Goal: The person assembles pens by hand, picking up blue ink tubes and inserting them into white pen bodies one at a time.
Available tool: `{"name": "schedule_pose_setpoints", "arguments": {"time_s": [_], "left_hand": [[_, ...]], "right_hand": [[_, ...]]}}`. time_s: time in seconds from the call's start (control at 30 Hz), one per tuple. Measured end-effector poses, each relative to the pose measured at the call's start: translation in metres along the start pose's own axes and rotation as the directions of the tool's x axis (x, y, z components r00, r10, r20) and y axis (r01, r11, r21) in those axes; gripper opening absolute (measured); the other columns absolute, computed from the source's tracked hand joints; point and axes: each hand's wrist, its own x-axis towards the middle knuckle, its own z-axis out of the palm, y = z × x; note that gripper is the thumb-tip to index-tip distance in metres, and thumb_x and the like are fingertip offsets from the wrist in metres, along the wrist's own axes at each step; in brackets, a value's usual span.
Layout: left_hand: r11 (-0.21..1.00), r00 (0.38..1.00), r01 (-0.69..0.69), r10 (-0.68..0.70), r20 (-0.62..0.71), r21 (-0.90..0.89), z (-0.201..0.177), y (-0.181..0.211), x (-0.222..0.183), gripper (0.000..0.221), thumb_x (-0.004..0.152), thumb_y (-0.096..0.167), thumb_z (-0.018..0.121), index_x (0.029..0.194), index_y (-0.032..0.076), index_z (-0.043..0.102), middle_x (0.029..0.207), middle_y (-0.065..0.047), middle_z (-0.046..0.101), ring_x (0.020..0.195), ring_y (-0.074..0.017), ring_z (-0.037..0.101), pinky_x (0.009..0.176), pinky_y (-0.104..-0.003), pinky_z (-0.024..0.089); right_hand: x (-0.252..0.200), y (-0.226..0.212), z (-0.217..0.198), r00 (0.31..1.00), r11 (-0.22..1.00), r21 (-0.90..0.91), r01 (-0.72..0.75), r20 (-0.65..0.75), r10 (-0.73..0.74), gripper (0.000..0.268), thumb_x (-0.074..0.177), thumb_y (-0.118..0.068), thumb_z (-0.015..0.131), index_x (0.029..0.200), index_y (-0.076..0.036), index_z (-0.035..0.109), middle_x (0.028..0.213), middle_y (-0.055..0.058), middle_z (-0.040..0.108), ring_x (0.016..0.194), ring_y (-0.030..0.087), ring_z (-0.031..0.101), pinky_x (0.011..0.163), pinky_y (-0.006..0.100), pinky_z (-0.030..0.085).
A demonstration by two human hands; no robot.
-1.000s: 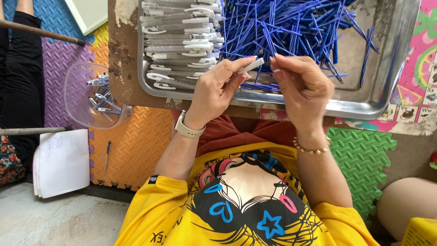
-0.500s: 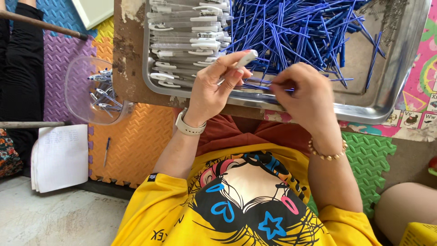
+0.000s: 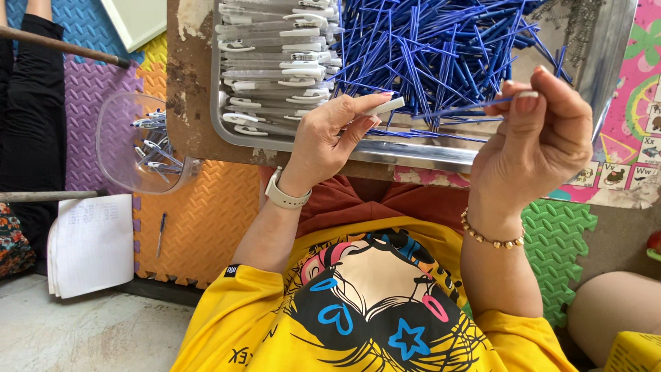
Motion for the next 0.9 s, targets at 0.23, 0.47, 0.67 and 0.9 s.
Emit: {"name": "schedule_pose_setpoints", "arguments": {"time_s": [0.23,0.47,0.67,0.9], "left_hand": [[1.0,1.0,-0.003,0.003,0.03,-0.022,-0.002,0.002,0.001,0.028,0.116,0.015,0.059,0.144,0.014,0.062,0.129,-0.007,0.076,0.099,-0.0176,0.074,0.091,-0.03,0.06],[1.0,0.999,-0.021,0.022,0.036,-0.009,-0.002,0.003,0.002,0.027,0.116,0.014,0.059,0.142,0.013,0.064,0.127,-0.006,0.076,0.097,-0.0175,0.072,0.089,-0.03,0.058],[1.0,0.999,-0.019,0.02,0.038,-0.008,-0.002,0.006,0.003,0.026,0.116,0.018,0.057,0.141,0.013,0.065,0.134,-0.006,0.075,0.1,-0.0188,0.075,0.093,-0.032,0.058],[0.999,0.999,0.034,-0.036,-0.036,-0.041,-0.001,0.001,0.005,0.029,0.109,0.019,0.068,0.137,0.018,0.073,0.103,-0.008,0.078,0.105,-0.028,0.078,0.094,-0.039,0.061]], "right_hand": [[0.003,0.004,0.004,0.998,0.999,0.011,0.037,-0.042,-0.036,0.018,0.112,-0.012,0.072,0.124,0.001,0.066,0.114,0.017,0.067,0.1,0.029,0.071,0.074,0.038,0.061],[0.001,0.004,0.015,0.998,0.998,0.03,0.058,-0.012,-0.058,0.017,0.111,-0.007,0.072,0.123,0.003,0.066,0.108,0.021,0.07,0.095,0.028,0.071,0.071,0.037,0.062],[-0.014,-0.009,0.04,0.992,0.998,-0.062,0.03,0.123,-0.022,0.014,0.109,-0.007,0.074,0.11,-0.004,0.06,0.101,0.017,0.073,0.08,0.021,0.073,0.07,0.026,0.059],[-0.029,-0.012,0.041,0.909,0.968,-0.237,0.082,0.416,0.025,0.016,0.104,-0.005,0.074,0.118,0.0,0.078,0.114,0.02,0.074,0.104,0.03,0.073,0.089,0.039,0.058]]}}
